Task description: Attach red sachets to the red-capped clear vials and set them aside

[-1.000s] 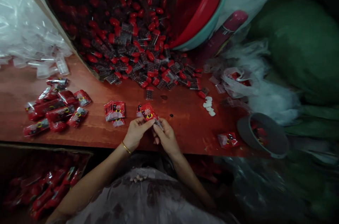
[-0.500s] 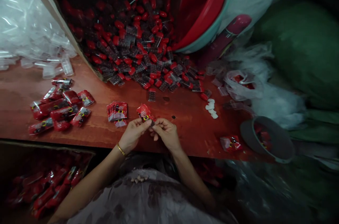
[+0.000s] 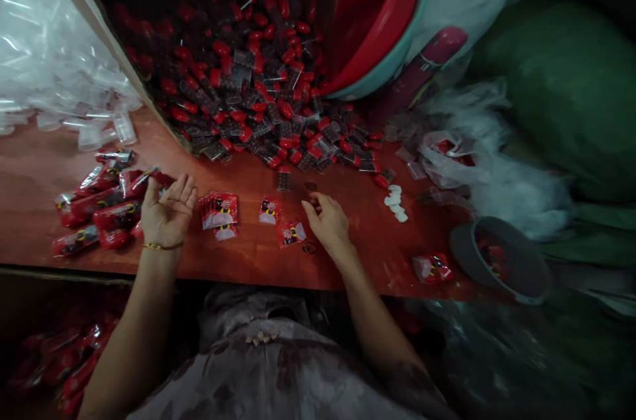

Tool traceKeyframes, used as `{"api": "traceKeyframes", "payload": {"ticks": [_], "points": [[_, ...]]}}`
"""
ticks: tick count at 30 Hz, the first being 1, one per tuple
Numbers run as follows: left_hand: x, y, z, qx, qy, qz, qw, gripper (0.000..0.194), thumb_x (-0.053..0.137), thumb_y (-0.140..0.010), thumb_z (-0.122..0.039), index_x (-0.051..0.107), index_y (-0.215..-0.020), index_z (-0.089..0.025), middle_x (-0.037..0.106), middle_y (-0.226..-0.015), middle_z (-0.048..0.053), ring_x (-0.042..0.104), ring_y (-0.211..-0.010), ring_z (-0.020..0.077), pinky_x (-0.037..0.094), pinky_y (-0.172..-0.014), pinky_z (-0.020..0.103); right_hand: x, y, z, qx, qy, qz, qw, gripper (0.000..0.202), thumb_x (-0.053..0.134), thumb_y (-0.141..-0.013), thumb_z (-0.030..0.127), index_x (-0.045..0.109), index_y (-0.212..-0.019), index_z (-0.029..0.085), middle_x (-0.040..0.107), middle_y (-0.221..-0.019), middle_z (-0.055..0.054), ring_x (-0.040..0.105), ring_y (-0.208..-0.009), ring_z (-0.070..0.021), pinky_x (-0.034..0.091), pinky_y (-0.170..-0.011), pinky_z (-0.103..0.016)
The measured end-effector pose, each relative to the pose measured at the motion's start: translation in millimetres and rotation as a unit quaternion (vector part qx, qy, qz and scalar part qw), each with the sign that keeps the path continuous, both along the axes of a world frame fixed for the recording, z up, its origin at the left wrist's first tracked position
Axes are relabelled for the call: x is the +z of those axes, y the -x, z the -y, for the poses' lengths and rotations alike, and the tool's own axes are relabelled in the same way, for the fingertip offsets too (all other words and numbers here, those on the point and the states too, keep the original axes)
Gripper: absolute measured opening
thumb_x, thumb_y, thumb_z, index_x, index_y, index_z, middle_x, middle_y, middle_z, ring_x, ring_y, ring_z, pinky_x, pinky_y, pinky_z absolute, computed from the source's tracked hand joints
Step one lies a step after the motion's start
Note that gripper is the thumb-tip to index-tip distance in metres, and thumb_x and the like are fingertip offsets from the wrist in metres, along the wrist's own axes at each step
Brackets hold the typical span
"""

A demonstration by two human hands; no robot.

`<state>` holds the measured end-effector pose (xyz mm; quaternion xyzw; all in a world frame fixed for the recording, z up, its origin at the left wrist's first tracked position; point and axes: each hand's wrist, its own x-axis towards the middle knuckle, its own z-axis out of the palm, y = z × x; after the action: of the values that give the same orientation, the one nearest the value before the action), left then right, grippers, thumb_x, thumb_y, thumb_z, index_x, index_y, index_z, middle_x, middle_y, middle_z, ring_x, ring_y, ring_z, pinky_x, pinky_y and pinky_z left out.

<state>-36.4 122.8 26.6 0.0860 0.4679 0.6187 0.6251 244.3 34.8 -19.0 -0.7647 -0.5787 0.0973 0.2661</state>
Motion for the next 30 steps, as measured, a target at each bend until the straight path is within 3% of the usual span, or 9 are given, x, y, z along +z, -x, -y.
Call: {"api": "traceKeyframes", "payload": {"ticks": [2,4,6,10,13,17,22,27,30], "points": [[-4.1,-20.9,12.8,-0.042,-0.043,-0.068,0.996,0.030,0.051,-0.082,-0.045,0.062,-0.082,-0.017,0.068,-0.086,0.005,0.064,-0.080,0.0151,0.050,-0.073,0.028,3.5,11.1,-19.9,0.002,0.034,0.050,0.998,0.040,0.042,-0.088,0.045,0.060,-0.106,0.014,0.064,-0.100,-0.013,0.058,-0.092,-0.0242,0.044,-0.080,-0.036],[-11.2,-51.6,33.9,-0.127,-0.120,-0.223,0.959,0.026,0.062,-0.074,-0.043,0.064,-0.085,-0.019,0.068,-0.081,0.004,0.062,-0.072,0.0161,0.048,-0.071,0.030,8.3,24.7,-41.7,-0.011,0.067,0.081,0.994,0.050,0.040,-0.087,0.053,0.058,-0.108,0.012,0.062,-0.104,-0.016,0.056,-0.098,-0.0281,0.045,-0.079,-0.038],[-19.7,-81.7,55.0,-0.243,-0.198,-0.418,0.853,0.025,0.065,-0.071,-0.042,0.067,-0.081,-0.019,0.066,-0.075,0.005,0.059,-0.071,0.0187,0.045,-0.072,0.032,11.9,33.6,-60.8,-0.022,0.094,0.097,0.991,0.057,0.043,-0.082,0.059,0.056,-0.110,0.011,0.059,-0.107,-0.018,0.055,-0.100,-0.0311,0.045,-0.077,-0.039],[-32.7,-115.0,76.1,-0.365,-0.293,-0.678,0.566,0.024,0.065,-0.073,-0.036,0.068,-0.090,-0.020,0.064,-0.088,0.010,0.055,-0.086,0.0253,0.039,-0.080,0.039,12.1,23.6,-72.7,-0.021,0.133,0.097,0.986,0.044,0.051,-0.082,0.047,0.055,-0.111,0.014,0.059,-0.108,-0.015,0.058,-0.097,-0.0285,0.046,-0.075,-0.036],[-36.3,-117.9,75.7,-0.390,-0.301,-0.727,0.478,0.022,0.063,-0.075,-0.034,0.068,-0.092,-0.021,0.060,-0.098,0.011,0.052,-0.092,0.0268,0.037,-0.079,0.040,8.6,-0.8,-51.4,-0.031,0.147,0.099,0.984,0.036,0.050,-0.083,0.040,0.057,-0.109,0.016,0.061,-0.103,-0.013,0.059,-0.093,-0.0269,0.045,-0.073,-0.035],[-41.6,-114.5,74.4,-0.394,-0.317,-0.714,0.484,0.012,0.060,-0.077,-0.030,0.069,-0.082,-0.022,0.060,-0.093,0.009,0.052,-0.091,0.0256,0.035,-0.080,0.041,1.1,-23.2,-0.3,-0.034,0.093,0.123,0.987,0.035,0.052,-0.082,0.037,0.059,-0.109,0.016,0.060,-0.106,-0.014,0.054,-0.098,-0.0287,0.044,-0.078,-0.038],[-44.9,-110.1,74.0,-0.359,-0.341,-0.662,0.563,0.013,0.061,-0.077,-0.032,0.069,-0.078,-0.022,0.063,-0.088,0.006,0.055,-0.086,0.0209,0.037,-0.079,0.037,-4.0,-8.5,45.8,0.010,-0.103,0.037,0.994,0.038,0.048,-0.085,0.039,0.056,-0.114,0.015,0.057,-0.113,-0.015,0.051,-0.106,-0.0262,0.040,-0.091,-0.041],[-27.4,-101.1,68.2,-0.355,-0.375,-0.606,0.605,0.012,0.062,-0.076,-0.030,0.069,-0.082,-0.022,0.066,-0.100,0.006,0.057,-0.096,0.0218,0.038,-0.087,0.037,0.1,16.8,46.4,0.108,-0.065,-0.158,0.979,0.025,0.051,-0.084,0.041,0.064,-0.084,0.019,0.064,-0.080,-0.005,0.059,-0.076,-0.0183,0.046,-0.072,-0.030],[-22.8,-100.1,71.2,-0.337,-0.305,-0.542,0.707,0.030,0.065,-0.073,-0.037,0.067,-0.098,-0.022,0.067,-0.102,0.007,0.058,-0.094,0.0228,0.040,-0.087,0.037,3.9,26.7,40.6,0.051,-0.048,-0.267,0.961,0.036,0.048,-0.085,0.043,0.056,-0.060,0.019,0.051,-0.053,0.002,0.050,-0.052,-0.0122,0.041,-0.054,-0.024]]}}
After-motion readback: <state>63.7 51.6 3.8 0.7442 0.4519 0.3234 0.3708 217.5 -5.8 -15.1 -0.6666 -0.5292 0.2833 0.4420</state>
